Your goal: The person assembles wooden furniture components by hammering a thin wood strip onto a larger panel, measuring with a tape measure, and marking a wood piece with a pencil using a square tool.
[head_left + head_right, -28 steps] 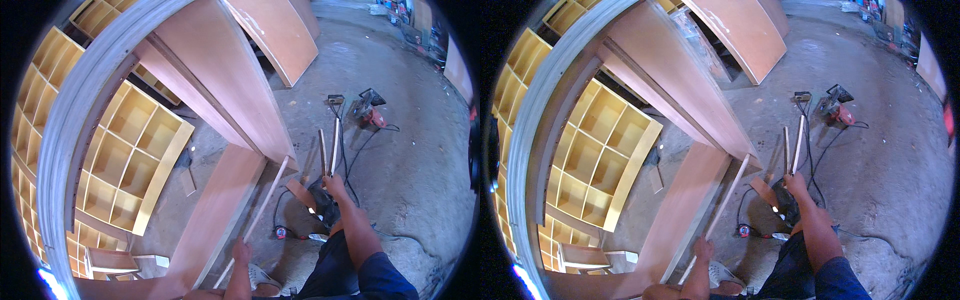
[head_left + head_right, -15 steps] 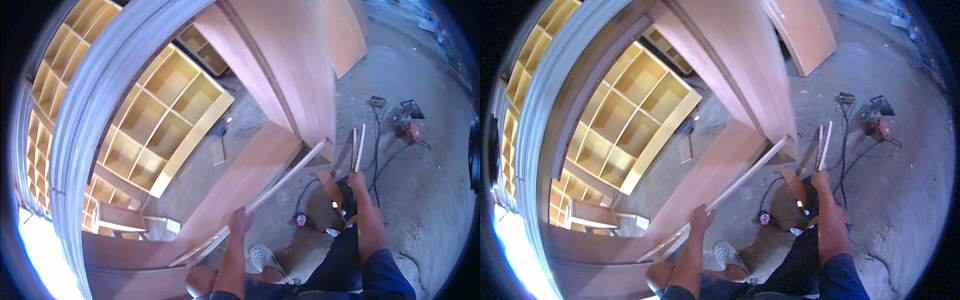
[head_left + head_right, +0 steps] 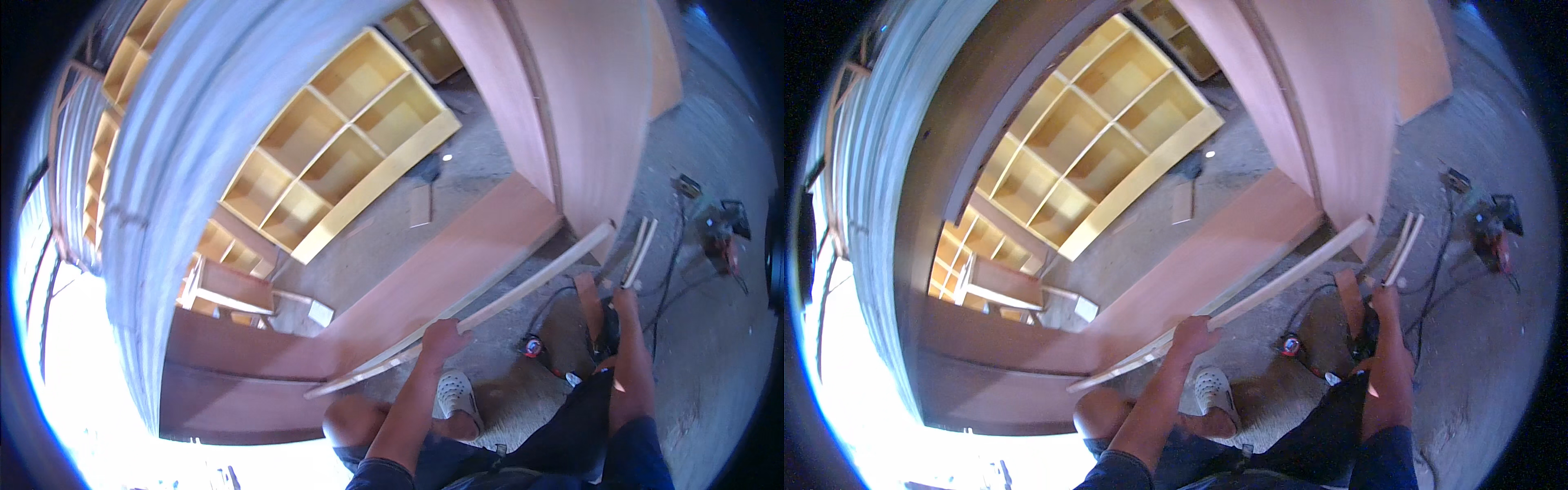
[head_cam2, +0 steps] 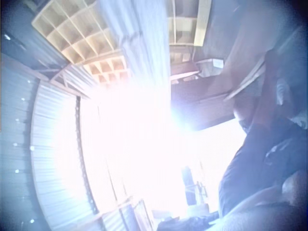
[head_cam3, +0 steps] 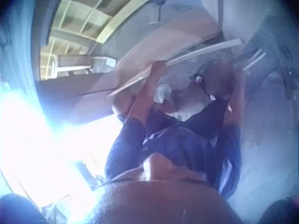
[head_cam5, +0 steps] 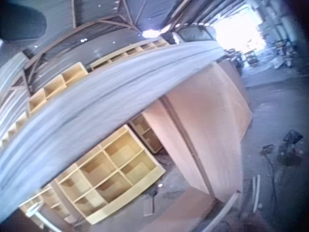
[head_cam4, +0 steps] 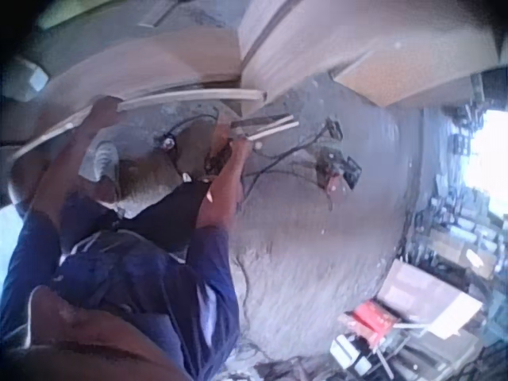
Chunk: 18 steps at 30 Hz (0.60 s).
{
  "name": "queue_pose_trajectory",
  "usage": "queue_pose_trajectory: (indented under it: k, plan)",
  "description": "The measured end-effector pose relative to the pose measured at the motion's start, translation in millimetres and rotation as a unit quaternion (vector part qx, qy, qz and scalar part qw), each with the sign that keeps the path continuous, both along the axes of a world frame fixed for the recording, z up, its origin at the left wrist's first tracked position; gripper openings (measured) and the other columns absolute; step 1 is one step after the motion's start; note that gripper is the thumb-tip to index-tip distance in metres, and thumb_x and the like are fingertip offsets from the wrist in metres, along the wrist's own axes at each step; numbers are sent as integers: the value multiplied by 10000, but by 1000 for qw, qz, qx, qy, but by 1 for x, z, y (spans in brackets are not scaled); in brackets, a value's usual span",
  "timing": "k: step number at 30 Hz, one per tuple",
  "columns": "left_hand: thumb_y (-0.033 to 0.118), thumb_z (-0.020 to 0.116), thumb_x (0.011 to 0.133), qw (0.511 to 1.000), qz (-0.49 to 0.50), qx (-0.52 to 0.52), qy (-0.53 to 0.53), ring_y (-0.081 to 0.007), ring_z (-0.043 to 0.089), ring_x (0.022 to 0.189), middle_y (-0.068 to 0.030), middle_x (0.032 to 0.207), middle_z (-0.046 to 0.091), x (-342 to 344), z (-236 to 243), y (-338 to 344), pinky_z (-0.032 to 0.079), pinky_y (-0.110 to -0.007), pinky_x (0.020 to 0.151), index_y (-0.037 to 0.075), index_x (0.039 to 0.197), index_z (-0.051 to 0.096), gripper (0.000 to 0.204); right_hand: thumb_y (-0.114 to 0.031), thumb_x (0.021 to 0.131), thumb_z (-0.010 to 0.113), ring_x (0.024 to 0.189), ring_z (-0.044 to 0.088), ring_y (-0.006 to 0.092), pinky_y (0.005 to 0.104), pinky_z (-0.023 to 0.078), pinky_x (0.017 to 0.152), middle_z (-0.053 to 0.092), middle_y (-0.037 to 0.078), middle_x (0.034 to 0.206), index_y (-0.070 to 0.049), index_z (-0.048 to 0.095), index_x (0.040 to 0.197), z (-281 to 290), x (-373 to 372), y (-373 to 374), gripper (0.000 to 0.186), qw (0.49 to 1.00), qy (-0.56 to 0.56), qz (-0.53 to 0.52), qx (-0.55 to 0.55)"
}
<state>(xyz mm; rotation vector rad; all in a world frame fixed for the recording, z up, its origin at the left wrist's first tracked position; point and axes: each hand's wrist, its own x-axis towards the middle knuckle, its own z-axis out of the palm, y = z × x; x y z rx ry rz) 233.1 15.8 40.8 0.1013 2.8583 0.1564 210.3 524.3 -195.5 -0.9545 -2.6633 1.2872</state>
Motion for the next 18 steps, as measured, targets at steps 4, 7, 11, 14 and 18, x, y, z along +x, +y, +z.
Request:
queue_pose_trajectory:
  k: [4, 7, 11, 14, 18]
  plan:
    - [483, 714, 846, 996, 37, -51, -63, -410, 740, 958, -217, 999, 771, 28, 16, -29, 577, -532, 893, 77, 1091, 797, 482, -236, 913, 611, 977, 685, 550, 592, 528, 812, 694, 378, 946, 115, 688, 967, -45, -4, -42, 363, 998, -51, 18, -19]
    - [481, 724, 833, 998, 17, -16, -56, -407, 741, 962, -215, 1007, 772, -13, 21, 6, 580, -533, 893, 70, 1075, 796, 482, -233, 910, 604, 911, 685, 554, 610, 520, 771, 697, 365, 905, 82, 701, 962, -109, -27, 56, 334, 998, -3, 35, 48]
    - [467, 714, 805, 998, 2, 3, 56, -414, 751, 864, -231, 906, 762, 1, 14, -9, 593, -541, 822, 5, 935, 791, 485, -222, 919, 619, 817, 698, 520, 599, 541, 723, 710, 305, 830, 7, 728, 940, -133, -40, 61, 255, 933, 22, 258, 252]
    - [470, 723, 812, 999, 26, 3, 19, -420, 752, 869, -230, 912, 765, 13, 15, -13, 595, -541, 827, 11, 937, 792, 481, -274, 967, 627, 868, 705, 511, 570, 547, 726, 703, 333, 872, 103, 676, 916, -134, -24, 27, 384, 983, -5, 170, 76]
    - [484, 733, 820, 1000, 14, 9, 16, -407, 755, 912, -229, 945, 768, -8, 26, 5, 595, -535, 849, 36, 974, 798, 478, -280, 971, 619, 887, 698, 524, 574, 529, 732, 698, 354, 889, 117, 680, 956, -111, -33, 57, 402, 995, 25, 52, 84]
